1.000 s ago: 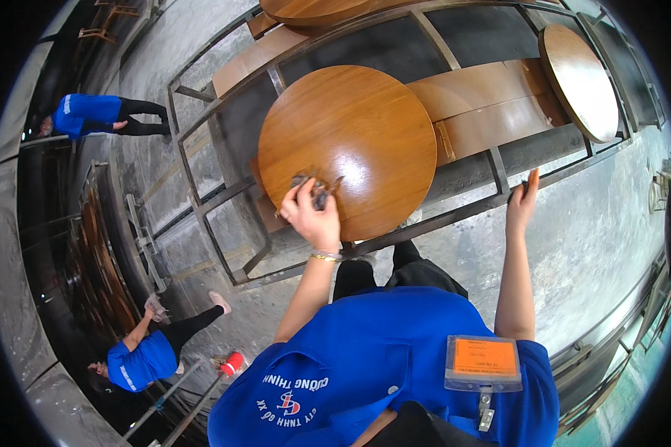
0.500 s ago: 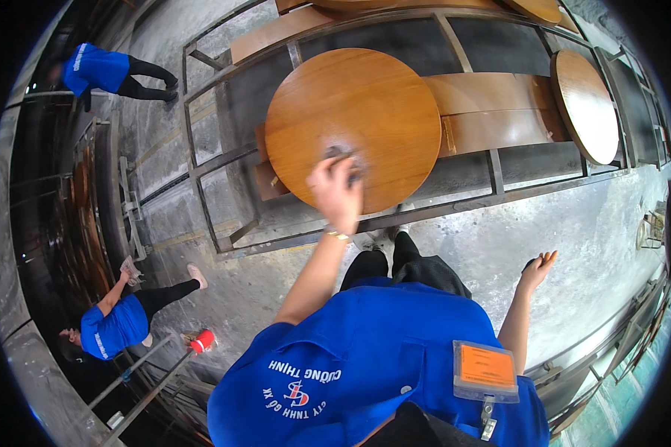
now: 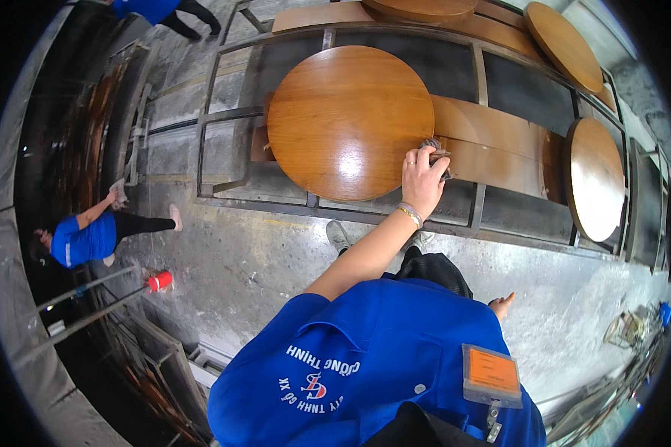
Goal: The person uses a dark cloth to wipe and polish the surfaces of several round wooden tabletops arranged on metal racks. They move from one table to the next, rubbing the cloth in circular motions across each surface.
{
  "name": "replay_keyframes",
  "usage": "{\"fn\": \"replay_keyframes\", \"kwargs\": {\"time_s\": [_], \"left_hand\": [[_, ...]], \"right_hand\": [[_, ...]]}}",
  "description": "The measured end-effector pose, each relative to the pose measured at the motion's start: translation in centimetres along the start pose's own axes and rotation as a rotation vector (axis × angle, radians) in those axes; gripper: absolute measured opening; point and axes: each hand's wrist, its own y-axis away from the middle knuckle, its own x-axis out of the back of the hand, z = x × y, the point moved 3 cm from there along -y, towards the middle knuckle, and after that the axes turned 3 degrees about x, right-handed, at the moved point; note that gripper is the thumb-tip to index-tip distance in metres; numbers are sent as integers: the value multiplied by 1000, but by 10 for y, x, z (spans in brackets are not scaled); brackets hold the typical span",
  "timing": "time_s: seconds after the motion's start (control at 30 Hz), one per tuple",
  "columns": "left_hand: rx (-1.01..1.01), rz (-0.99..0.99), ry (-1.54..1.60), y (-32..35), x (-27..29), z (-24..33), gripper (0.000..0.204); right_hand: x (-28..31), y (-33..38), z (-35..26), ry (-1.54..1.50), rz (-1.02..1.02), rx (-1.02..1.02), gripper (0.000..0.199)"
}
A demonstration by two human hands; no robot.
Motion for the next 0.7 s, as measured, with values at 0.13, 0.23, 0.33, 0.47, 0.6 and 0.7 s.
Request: {"fn": "replay_keyframes", "kwargs": {"time_s": [0.13,0.23,0.33,0.47,0.6,0.7], "left_hand": [[123,52,63,8,16,-25,53],[287,241,-161,47,71,-75,48],[423,414,-259,80,129,-117,44],[624,535,-310,74,128,-120,46],[210,216,-173,22,35,-40,43],[45,17,-41,-3,0,-5,57]], "right_hand": [[26,-65,-16,15,-88,122,82],[39,-92,-16,69,-123,147,83],[46,-101,-4,153,-169,61,84],[40,-98,24,280,-247,-12,87],[21,-94,46,361,-293,68,87],[10,-95,45,338,-281,155,86]]}}
